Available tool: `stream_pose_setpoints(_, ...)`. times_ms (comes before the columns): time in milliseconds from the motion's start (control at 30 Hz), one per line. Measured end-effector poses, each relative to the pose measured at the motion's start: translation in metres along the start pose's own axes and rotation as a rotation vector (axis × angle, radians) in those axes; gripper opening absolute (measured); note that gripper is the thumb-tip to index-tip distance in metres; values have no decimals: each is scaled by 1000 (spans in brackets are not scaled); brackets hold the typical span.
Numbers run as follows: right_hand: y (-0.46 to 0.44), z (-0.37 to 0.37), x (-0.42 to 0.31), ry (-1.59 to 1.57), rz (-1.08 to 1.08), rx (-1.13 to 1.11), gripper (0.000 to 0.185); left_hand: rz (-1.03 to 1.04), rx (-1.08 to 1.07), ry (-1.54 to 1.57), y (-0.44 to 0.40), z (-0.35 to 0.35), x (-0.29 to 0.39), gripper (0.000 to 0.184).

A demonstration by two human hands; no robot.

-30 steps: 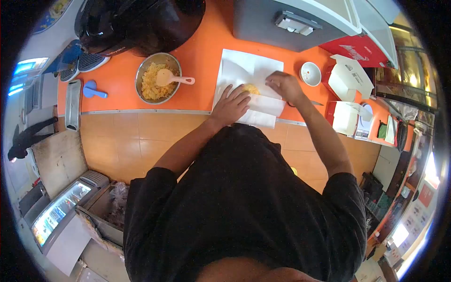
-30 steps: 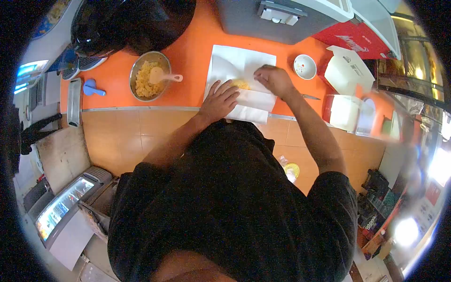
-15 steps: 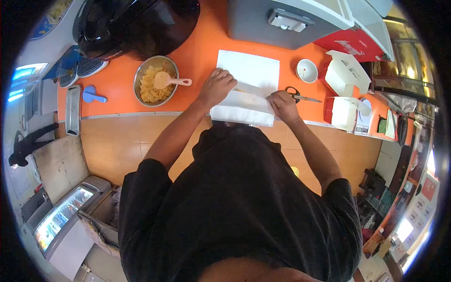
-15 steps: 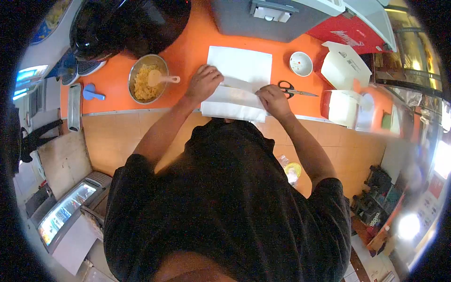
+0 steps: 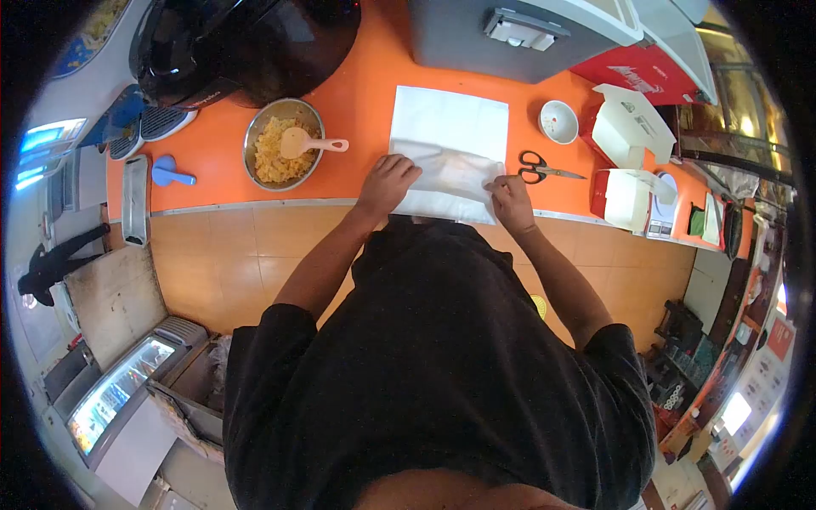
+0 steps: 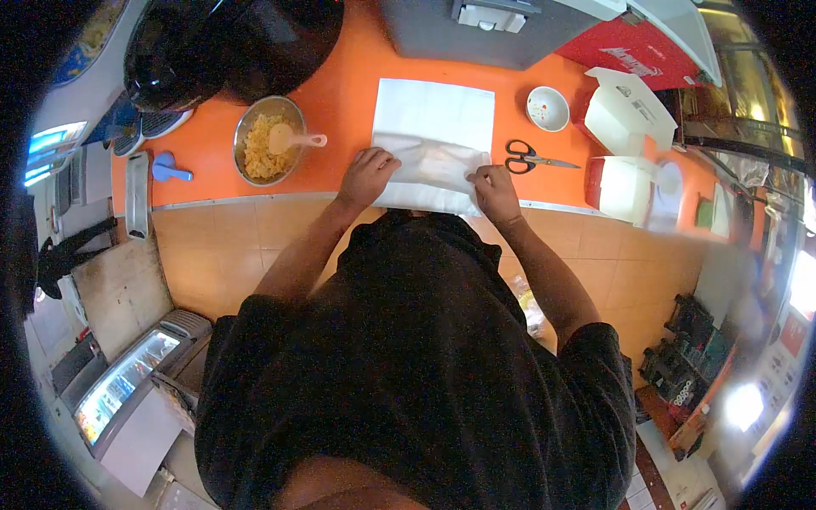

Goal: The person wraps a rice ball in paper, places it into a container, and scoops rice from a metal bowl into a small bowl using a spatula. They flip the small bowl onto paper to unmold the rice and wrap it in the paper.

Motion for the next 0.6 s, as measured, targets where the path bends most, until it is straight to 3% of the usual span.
stream_pose_setpoints(200, 3, 16, 3, -65, -34, -31, 27, 10, -64, 27, 3, 16, 0, 20)
stream_pose_setpoints(467, -13, -6, -27, 67, -3, -251, 36, 46, -200, 145, 1, 25, -12, 20)
stream_pose_setpoints(600, -9, 14, -12, 128, -7, -320, 31, 180, -218, 152, -3, 2, -6, 20)
Point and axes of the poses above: each hand's wrist, its own y-axis away from the middle knuckle, its own z-axis out of the palm, x = y × z, the point moved 2 cm from there along -y, towards the middle knuckle, and after that the axes turned 13 degrees about -x, right-handed, at the moved point
